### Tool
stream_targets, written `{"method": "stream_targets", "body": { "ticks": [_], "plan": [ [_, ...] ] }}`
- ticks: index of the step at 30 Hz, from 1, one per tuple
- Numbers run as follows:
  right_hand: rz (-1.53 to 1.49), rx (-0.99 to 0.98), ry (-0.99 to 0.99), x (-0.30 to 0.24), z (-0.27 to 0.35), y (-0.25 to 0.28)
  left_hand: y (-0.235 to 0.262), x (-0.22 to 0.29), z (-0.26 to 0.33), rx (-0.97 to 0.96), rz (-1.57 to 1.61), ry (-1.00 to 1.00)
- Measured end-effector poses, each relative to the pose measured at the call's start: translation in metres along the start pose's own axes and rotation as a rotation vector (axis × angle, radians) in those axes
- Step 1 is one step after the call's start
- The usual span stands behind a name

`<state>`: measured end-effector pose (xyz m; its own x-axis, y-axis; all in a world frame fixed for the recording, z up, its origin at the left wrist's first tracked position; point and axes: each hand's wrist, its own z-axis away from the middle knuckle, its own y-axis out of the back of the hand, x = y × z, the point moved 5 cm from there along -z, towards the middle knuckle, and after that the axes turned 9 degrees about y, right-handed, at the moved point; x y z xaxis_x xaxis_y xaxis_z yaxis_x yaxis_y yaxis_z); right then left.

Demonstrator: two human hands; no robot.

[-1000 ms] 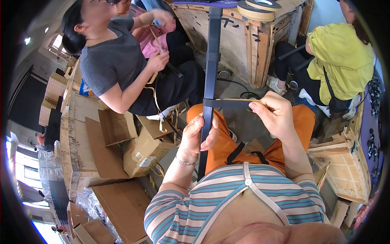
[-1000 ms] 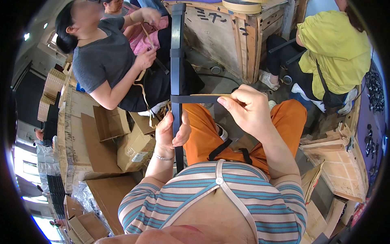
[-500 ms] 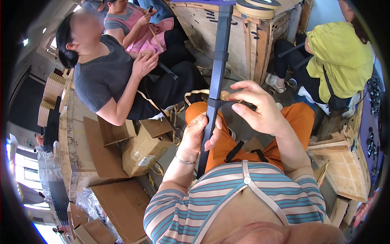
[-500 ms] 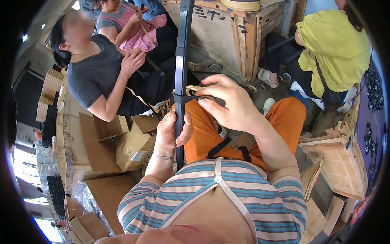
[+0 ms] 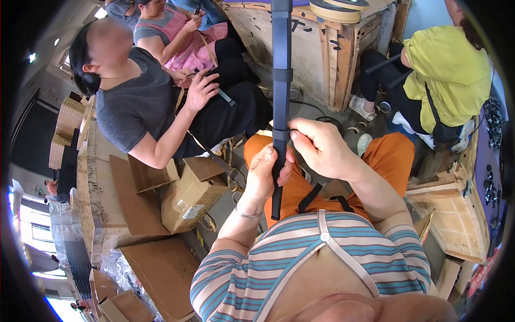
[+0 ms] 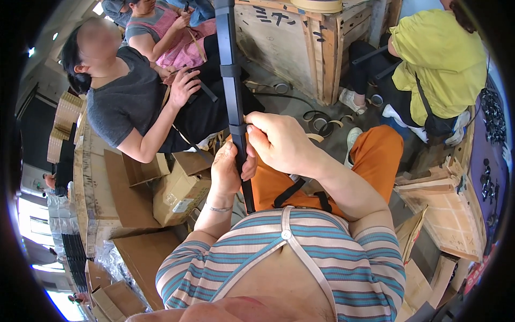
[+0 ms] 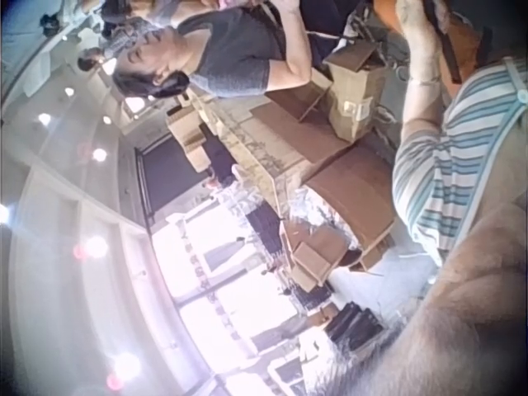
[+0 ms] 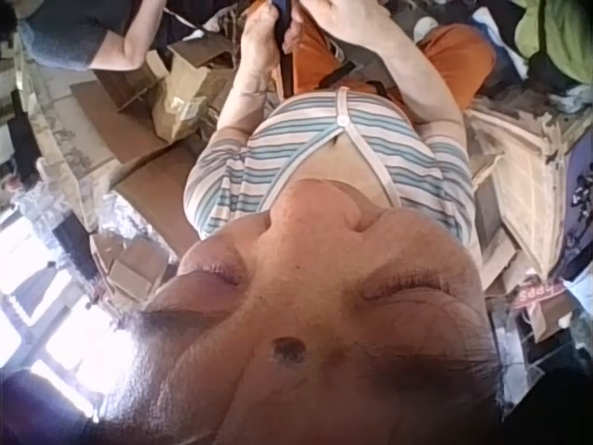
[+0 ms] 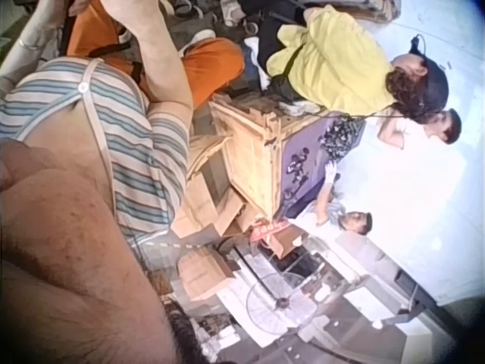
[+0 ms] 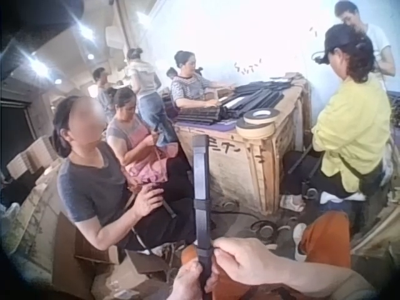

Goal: Applying adhesive foam strips to black plastic rods.

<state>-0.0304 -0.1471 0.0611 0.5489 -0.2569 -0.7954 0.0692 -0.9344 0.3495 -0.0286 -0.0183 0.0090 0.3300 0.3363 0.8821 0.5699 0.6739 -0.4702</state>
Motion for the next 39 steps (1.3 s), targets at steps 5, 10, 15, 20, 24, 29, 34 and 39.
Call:
{"method": "stream_targets", "body": {
  "ticks": [5,10,15,20,24,29,34,39],
  "plan": [
    [-0.159,0.043,0.024,0.007,-0.005,-0.007,0.006,-0.003,0.003,-0.078,0.079,0.095],
    [0.006,-0.060,0.068,0.056,-0.009,-0.029,-0.024,-0.016,0.005,-0.366,0.090,0.367],
    [-0.448,-0.075,-0.276,0.075,0.002,-0.022,-0.009,-0.010,-0.004,-0.443,0.444,0.402],
    [-0.924,-0.083,-0.209,0.046,-0.001,-0.009,-0.003,-0.015,-0.006,-0.462,0.621,0.451],
    [-0.570,-0.089,-0.002,0.026,-0.006,-0.004,-0.007,-0.021,-0.008,-0.447,0.667,0.530],
    [-0.753,-0.205,-0.161,0.037,-0.003,-0.003,-0.008,-0.024,-0.007,-0.574,0.752,0.534],
    [-0.760,-0.184,-0.025,0.029,-0.003,0.000,-0.009,-0.025,-0.008,-0.559,0.804,0.565],
    [-0.657,-0.092,-0.118,0.035,-0.003,0.009,-0.009,-0.032,-0.008,-0.410,0.511,0.440]
  ]
}}
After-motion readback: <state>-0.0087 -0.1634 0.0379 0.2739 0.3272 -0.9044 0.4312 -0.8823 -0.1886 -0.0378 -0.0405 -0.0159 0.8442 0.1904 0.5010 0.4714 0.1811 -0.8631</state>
